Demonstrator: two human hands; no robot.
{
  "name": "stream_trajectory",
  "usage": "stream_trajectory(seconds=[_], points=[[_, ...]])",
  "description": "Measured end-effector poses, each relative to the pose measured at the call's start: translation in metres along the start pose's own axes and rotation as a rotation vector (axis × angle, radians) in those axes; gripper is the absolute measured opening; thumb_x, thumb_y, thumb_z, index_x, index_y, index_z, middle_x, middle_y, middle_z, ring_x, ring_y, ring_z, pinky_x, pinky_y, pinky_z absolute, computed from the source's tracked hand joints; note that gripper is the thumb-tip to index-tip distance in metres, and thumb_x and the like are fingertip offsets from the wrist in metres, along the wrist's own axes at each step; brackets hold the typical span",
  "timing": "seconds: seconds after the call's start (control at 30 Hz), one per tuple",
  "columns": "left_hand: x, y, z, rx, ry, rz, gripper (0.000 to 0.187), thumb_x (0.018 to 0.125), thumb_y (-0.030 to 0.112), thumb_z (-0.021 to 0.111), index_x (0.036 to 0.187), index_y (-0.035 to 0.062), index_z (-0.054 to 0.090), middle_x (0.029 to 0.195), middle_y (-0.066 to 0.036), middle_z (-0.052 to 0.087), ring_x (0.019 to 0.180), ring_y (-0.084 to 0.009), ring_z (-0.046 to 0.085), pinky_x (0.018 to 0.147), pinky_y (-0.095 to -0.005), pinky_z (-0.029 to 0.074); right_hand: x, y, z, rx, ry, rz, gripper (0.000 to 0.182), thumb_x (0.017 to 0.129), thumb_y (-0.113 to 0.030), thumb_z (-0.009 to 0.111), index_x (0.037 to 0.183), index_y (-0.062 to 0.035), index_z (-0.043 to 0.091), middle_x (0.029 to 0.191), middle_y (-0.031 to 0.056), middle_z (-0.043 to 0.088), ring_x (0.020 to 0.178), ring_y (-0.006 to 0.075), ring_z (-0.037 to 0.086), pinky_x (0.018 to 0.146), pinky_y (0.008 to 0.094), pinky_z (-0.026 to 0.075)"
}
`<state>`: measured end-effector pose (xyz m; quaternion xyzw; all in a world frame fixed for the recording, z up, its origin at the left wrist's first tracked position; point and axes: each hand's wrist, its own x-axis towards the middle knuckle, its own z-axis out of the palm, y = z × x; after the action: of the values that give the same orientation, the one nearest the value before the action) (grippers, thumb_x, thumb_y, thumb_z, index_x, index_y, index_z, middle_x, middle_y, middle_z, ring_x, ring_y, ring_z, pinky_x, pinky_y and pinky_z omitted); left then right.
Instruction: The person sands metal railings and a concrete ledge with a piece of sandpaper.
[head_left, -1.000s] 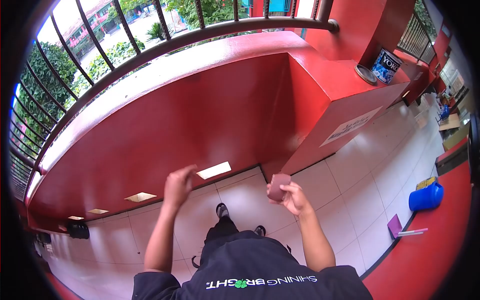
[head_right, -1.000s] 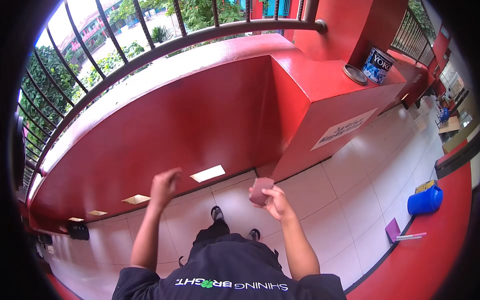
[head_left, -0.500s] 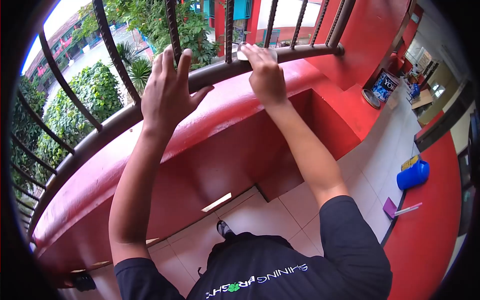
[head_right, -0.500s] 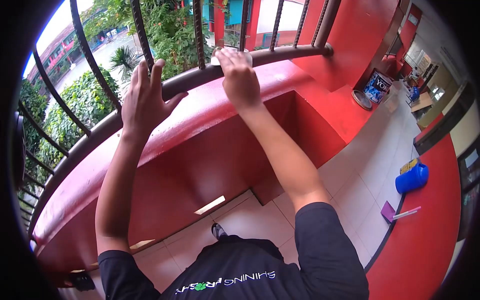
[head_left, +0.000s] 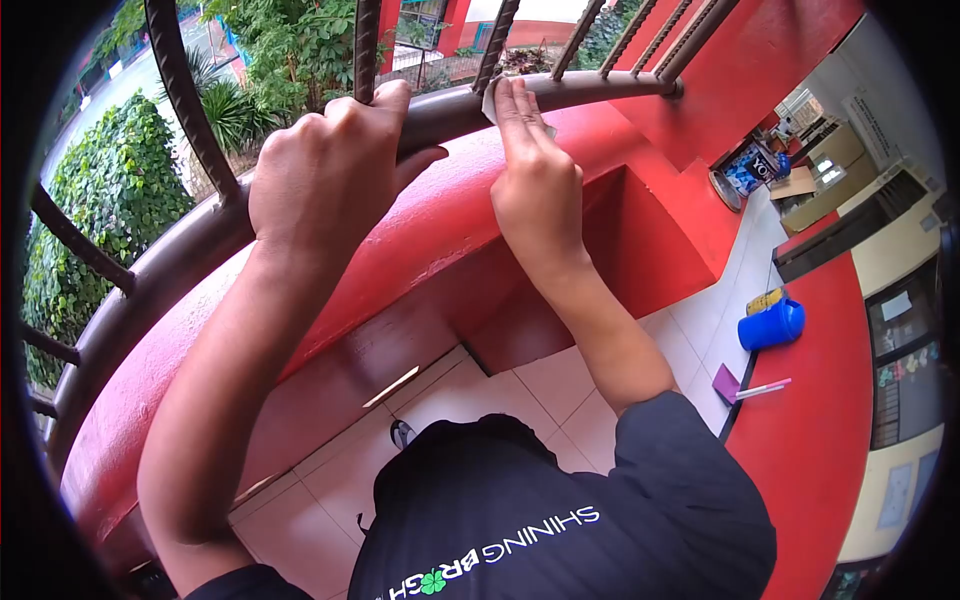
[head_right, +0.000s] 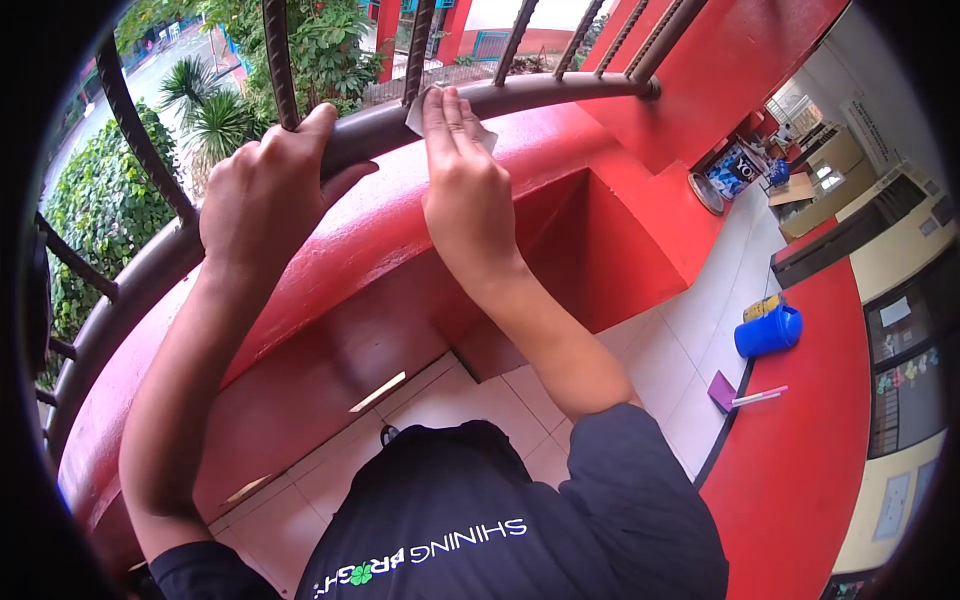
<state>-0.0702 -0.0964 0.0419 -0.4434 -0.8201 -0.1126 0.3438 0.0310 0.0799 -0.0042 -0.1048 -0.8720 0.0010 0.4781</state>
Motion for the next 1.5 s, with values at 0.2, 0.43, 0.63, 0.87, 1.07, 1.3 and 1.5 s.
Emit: stream_trajectory(seconds=[0.2,0.43,0.63,0.87,1.07,1.3,1.5], points=[[0.000,-0.001,0.000,0.031,0.016,0.036,0.052,0.089,0.063,0.066,0.104,0.0128,0.063,0.069,-0.012,0.070,0.067,-0.0306,0.075,0.055,-0.0434,0.059,0.001,0.006,0.003,-0.049,0.027,0.040,0.053,0.088,0.009,0.048,0.140,0.0051,0.057,0.141,0.0274,0.058,0.132,0.0409,0.057,0.108,0.0447,0.053],[-0.001,-0.003,0.003,0.041,0.022,0.037,0.054,0.088,0.064,0.066,0.109,0.0138,0.066,0.070,-0.012,0.069,0.066,-0.0293,0.074,0.055,-0.0417,0.060,0.001,0.008,0.003,-0.003,0.068,0.041,0.068,0.079,0.018,0.041,0.141,-0.0043,0.061,0.141,0.0212,0.058,0.128,0.0356,0.058,0.107,0.0460,0.052],[-0.001,-0.003,0.001,0.066,-0.004,0.034,0.058,0.087,0.065,0.066,0.113,0.0136,0.066,0.073,-0.012,0.070,0.067,-0.0294,0.075,0.055,-0.0412,0.060,-0.008,-0.019,-0.002,0.005,0.047,0.056,0.066,0.080,0.017,0.044,0.141,-0.0027,0.060,0.141,0.0224,0.057,0.122,0.0396,0.061,0.103,0.0458,0.055],[0.000,-0.003,-0.001,0.059,-0.008,0.030,0.058,0.087,0.065,0.067,0.114,0.0126,0.066,0.072,-0.013,0.069,0.066,-0.0296,0.075,0.055,-0.0412,0.060,-0.011,-0.018,0.004,0.004,0.000,0.111,0.062,0.085,0.011,0.046,0.146,0.0017,0.054,0.146,0.0242,0.055,0.132,0.0432,0.057,0.108,0.0462,0.052],[-0.002,-0.004,0.000,0.081,0.062,0.063,0.048,0.085,0.058,0.073,0.101,0.0132,0.065,0.070,-0.006,0.068,0.063,-0.0224,0.074,0.053,-0.0358,0.059,0.001,0.004,0.009,-0.032,0.087,0.290,0.064,0.083,0.012,0.045,0.144,0.0000,0.055,0.143,0.0264,0.055,0.125,0.0410,0.059,0.105,0.0464,0.052],[-0.004,-0.003,0.001,0.081,0.045,0.068,0.050,0.086,0.060,0.072,0.103,0.0129,0.064,0.071,-0.008,0.069,0.062,-0.0240,0.074,0.053,-0.0360,0.059,0.010,0.026,0.010,0.051,0.070,0.457,0.057,0.089,0.008,0.047,0.146,0.0046,0.052,0.146,0.0301,0.051,0.124,0.0462,0.060,0.107,0.0492,0.051],[-0.002,-0.001,-0.002,0.093,0.025,0.057,0.052,0.089,0.061,0.067,0.106,0.0118,0.065,0.072,-0.009,0.069,0.063,-0.0263,0.074,0.053,-0.0371,0.059,0.006,0.001,0.014,0.019,0.123,0.342,0.050,0.091,0.010,0.044,0.141,0.0143,0.050,0.142,0.0393,0.050,0.118,0.0507,0.062,0.105,0.0473,0.053]])
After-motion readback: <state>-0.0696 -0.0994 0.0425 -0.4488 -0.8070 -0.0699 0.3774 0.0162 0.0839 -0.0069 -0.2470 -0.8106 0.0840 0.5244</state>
